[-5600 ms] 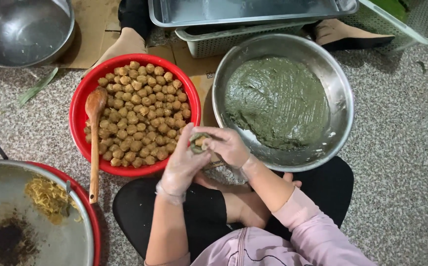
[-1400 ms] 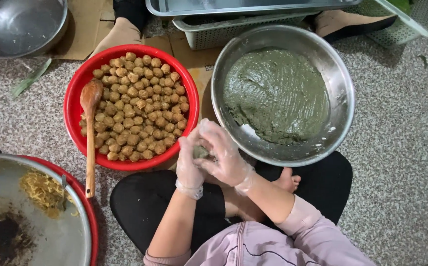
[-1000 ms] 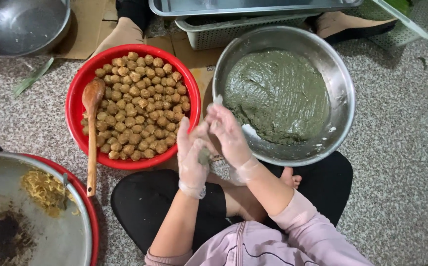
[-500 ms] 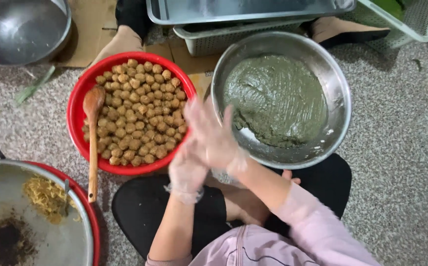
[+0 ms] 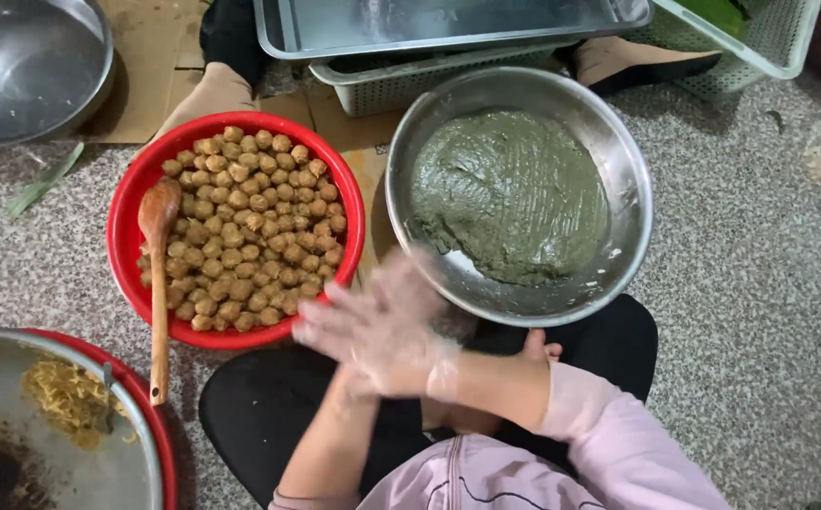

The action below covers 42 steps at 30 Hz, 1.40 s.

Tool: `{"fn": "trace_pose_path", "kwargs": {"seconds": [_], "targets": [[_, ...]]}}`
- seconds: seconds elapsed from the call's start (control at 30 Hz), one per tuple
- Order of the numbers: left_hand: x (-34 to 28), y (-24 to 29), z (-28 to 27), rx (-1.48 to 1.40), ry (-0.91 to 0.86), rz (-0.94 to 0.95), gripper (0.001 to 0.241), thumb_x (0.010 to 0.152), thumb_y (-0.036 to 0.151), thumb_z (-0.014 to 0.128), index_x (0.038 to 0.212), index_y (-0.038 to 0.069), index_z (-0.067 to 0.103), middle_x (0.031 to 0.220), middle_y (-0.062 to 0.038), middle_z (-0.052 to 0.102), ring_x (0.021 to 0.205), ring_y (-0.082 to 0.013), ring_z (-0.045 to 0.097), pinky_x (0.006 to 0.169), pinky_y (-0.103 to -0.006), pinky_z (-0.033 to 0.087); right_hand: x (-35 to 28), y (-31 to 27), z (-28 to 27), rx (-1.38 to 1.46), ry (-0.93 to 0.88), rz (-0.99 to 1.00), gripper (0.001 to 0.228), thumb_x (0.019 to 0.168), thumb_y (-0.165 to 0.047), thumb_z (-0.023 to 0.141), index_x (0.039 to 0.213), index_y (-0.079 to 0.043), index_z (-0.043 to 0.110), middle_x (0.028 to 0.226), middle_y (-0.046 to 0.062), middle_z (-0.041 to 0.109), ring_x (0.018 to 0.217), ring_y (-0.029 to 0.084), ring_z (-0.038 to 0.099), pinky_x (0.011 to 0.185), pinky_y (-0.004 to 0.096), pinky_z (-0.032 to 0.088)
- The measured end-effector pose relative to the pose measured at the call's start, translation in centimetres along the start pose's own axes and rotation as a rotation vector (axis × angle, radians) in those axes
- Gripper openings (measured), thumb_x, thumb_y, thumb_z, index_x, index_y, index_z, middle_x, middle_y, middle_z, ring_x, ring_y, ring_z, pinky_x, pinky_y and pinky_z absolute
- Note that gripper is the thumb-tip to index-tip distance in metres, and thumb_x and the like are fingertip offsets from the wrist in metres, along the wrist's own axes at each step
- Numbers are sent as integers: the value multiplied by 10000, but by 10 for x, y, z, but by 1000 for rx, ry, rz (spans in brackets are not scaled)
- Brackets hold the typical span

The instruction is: The person is preparing stuffed dough balls by taking green dough, flattening it, adding a pre-made filling ball, and rolling it into a sphere.

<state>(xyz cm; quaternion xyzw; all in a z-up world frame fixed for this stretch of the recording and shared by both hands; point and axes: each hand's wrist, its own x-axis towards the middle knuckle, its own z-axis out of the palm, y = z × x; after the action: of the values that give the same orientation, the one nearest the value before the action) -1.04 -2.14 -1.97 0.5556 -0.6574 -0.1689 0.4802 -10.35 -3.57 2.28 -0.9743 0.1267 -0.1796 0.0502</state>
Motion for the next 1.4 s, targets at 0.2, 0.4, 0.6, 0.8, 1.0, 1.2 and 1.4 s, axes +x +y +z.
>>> {"fn": "trace_pose_path", "kwargs": {"seconds": [0.2, 0.4, 0.6, 0.8, 1.0, 1.2, 1.4], "targets": [[-14, 0, 0, -2206, 214, -574, 537, 1065, 462, 407, 1493, 139, 449, 1380, -3, 600, 1201, -175, 581, 1061, -377, 487, -24, 63, 65, 103, 14, 302, 982, 913, -843, 306, 1650, -198, 226, 1697, 89, 248, 1559, 384, 179, 1125, 754, 188], [-14, -15, 13, -1728, 370, -1065, 668, 942, 673, 485, 1332, 144, 605, 1309, -113, 653, 1180, -290, 607, 1101, -445, 452, -31, 67, 57, 761, 486, 919, 139, 805, -342, 846, 907, -252, 817, 841, -29, 775, 821, 179, 735, 787, 320, 591], [-4, -8, -19, -1542, 411, -1029, 681, 991, 603, 381, 1466, 138, 531, 1474, -79, 574, 1273, -236, 576, 1078, -393, 466, 37, 171, -43, 1459, 536, 957, 554, 1081, -462, 296, 695, -166, 562, 463, 95, 520, 418, 267, 574, 622, 420, 513], [-7, -15, -16, -1642, 413, -909, 610, 1026, 450, 416, 1399, -15, 545, 1417, -133, 574, 1152, -232, 543, 983, -377, 428, 62, 331, -71, 1707, 847, 928, 1060, 820, -557, 571, 1685, -195, 76, 910, 114, 596, 704, 139, 521, 713, 278, 488], [-6, -13, -19, -1615, 422, -908, 584, 1013, 383, 443, 1408, -39, 525, 1426, -156, 554, 1131, -231, 535, 967, -374, 430, 36, 299, -78, 1223, 761, 1050, 733, 782, -621, 623, 1241, -49, 625, 1050, 67, 662, 916, 175, 691, 795, 338, 606], [-16, -19, -11, -1441, 313, -964, 566, 1036, 443, 410, 1423, 58, 560, 1457, -89, 593, 1191, -214, 611, 1004, -388, 510, -89, 245, 28, 44, -575, 1180, 182, 814, -161, 601, 814, -123, 779, 738, 107, 758, 812, 305, 757, 795, 427, 574], [-19, -18, -3, -1414, 292, -979, 490, 1028, 340, 451, 1374, 20, 585, 1423, -142, 615, 1160, -249, 637, 956, -397, 543, -103, 189, 24, -136, -1085, 939, 828, 1006, -228, 529, 1650, -342, 21, 1357, 196, 554, 1226, 409, 641, 1014, 551, 539]]}}
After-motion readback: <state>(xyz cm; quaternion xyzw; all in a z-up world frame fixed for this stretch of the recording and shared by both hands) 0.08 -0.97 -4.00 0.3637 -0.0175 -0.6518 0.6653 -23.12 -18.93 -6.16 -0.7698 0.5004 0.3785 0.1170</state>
